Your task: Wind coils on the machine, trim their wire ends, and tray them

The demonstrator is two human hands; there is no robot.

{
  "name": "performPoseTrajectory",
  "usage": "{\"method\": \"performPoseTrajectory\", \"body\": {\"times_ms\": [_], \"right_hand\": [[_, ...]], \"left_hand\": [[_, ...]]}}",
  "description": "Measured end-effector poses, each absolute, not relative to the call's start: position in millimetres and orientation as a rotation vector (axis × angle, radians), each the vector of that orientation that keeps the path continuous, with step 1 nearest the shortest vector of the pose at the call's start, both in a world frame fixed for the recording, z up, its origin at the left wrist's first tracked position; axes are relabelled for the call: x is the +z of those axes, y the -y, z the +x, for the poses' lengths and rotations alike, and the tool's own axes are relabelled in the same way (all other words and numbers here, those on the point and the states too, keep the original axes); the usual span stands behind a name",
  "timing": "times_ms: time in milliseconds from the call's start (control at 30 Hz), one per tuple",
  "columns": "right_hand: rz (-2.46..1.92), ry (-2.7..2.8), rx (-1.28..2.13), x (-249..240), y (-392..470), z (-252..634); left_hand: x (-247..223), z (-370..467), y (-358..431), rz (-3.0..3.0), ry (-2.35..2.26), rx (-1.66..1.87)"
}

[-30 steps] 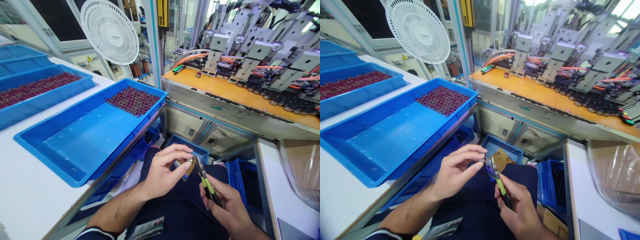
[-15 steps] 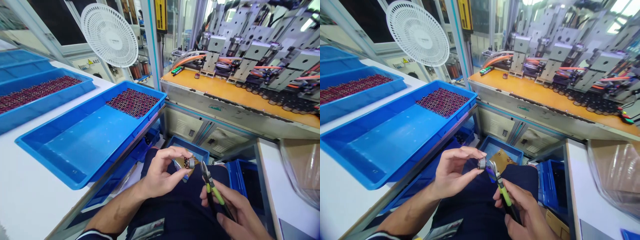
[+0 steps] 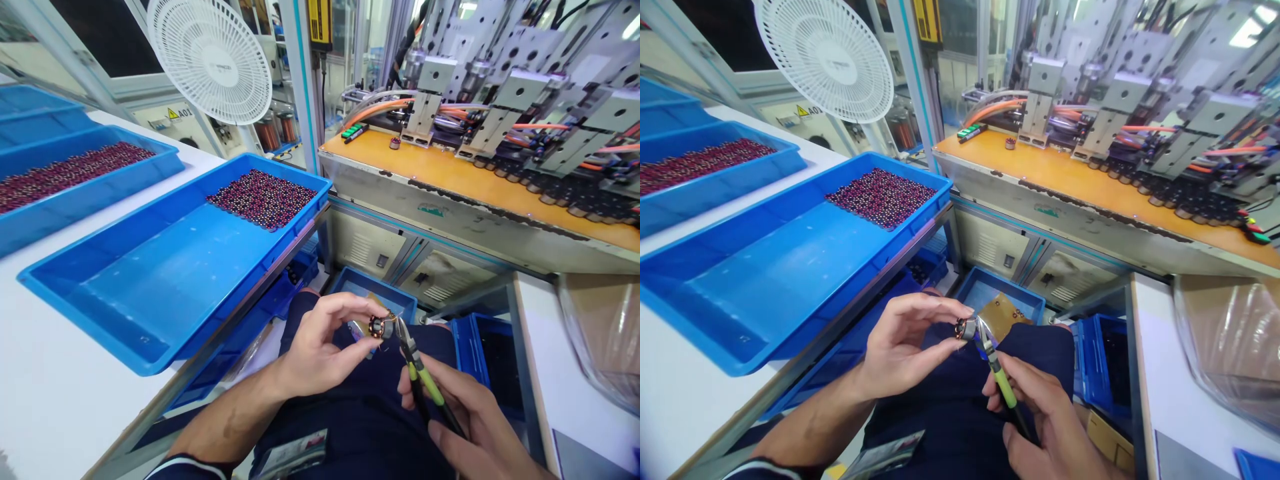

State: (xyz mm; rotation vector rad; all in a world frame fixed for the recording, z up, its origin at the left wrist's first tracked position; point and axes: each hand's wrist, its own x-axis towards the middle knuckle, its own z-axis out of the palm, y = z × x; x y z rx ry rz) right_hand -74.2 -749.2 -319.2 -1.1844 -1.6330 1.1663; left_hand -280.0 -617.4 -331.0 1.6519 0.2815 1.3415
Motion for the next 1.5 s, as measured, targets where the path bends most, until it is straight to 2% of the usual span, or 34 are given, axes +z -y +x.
{"method": "performPoseTrajectory", "body": {"times_ms": [433,967,1267,1500], "right_hand": [[-1.184,1.479,1.108,-302.3,735.1,-89.7],[-1.285,1.487,1.055,-307.6,734.1,-87.0],[-1.323,1.307,1.272,-323.7,734.2,-78.4],[-1.402,1.100,1.321,-333.2,738.9,-84.3]], "left_hand": [[-328.2,-282.0,618.0,1.650,-0.288,1.302],[-329.4,-280.3,617.6,1.597,-0.317,1.280],[-330.3,-279.1,609.9,0.631,-0.227,0.892],[-330.6,-279.2,610.9,0.429,-0.233,0.849]]}}
